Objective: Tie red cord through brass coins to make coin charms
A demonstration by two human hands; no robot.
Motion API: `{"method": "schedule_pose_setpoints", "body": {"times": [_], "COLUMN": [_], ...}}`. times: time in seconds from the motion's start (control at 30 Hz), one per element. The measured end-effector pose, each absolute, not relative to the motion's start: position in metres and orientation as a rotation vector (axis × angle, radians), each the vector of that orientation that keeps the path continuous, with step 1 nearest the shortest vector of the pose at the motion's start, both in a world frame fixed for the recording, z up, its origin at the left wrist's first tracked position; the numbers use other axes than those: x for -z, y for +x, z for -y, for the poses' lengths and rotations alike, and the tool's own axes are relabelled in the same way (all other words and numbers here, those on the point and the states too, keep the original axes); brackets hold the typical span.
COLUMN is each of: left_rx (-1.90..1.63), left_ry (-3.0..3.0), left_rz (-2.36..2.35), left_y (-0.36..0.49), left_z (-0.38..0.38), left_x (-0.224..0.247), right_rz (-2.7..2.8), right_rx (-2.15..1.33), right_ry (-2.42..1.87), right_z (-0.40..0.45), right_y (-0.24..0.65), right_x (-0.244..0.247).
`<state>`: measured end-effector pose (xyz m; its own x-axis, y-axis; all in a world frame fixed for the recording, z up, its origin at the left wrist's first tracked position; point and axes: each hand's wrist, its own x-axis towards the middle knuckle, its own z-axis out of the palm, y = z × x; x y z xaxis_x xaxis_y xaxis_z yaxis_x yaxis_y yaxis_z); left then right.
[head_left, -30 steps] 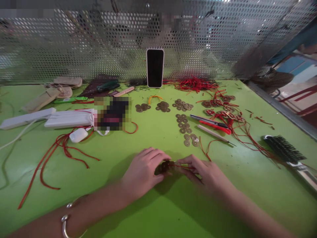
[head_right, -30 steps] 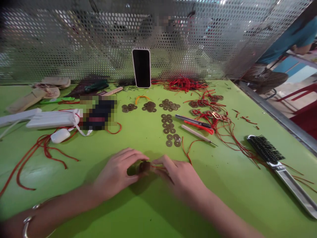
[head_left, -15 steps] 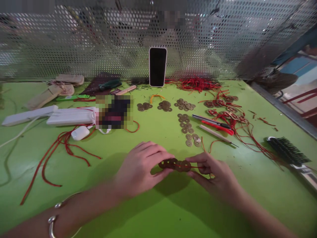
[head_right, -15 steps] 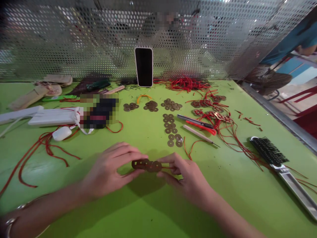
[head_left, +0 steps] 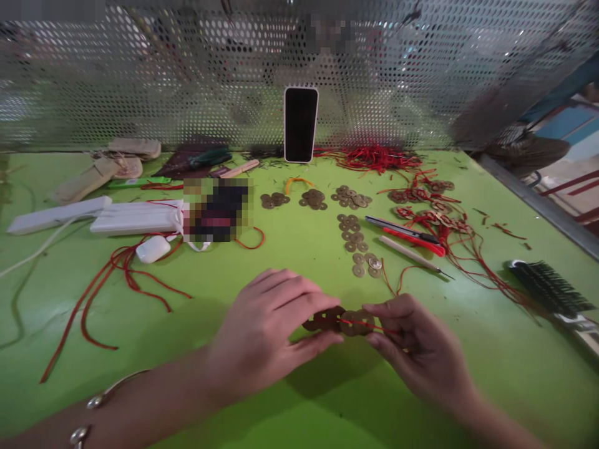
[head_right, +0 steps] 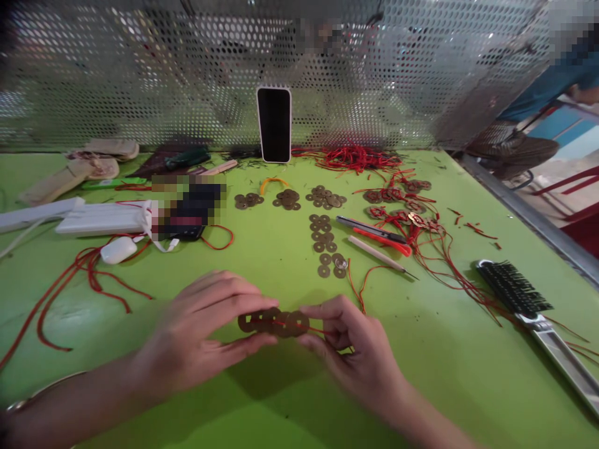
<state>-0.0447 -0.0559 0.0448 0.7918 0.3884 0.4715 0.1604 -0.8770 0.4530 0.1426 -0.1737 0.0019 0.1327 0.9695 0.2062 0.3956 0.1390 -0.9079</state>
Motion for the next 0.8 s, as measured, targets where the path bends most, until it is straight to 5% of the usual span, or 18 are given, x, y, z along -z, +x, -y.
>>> {"method": "schedule_pose_setpoints", "body": {"times": [0.8], "left_rx": [-0.855], "left_ry": [2.585], "left_rz": [-0.401], "left_y": [-0.0406], "left_z": [0.0606], "left_x": [-0.0476], "right_rz": [1.435], "right_rx": [-0.704], "right_ry": [-1.384], "right_z": [0.1792], "right_y": [0.1353], "right_x": [0.0055]}}
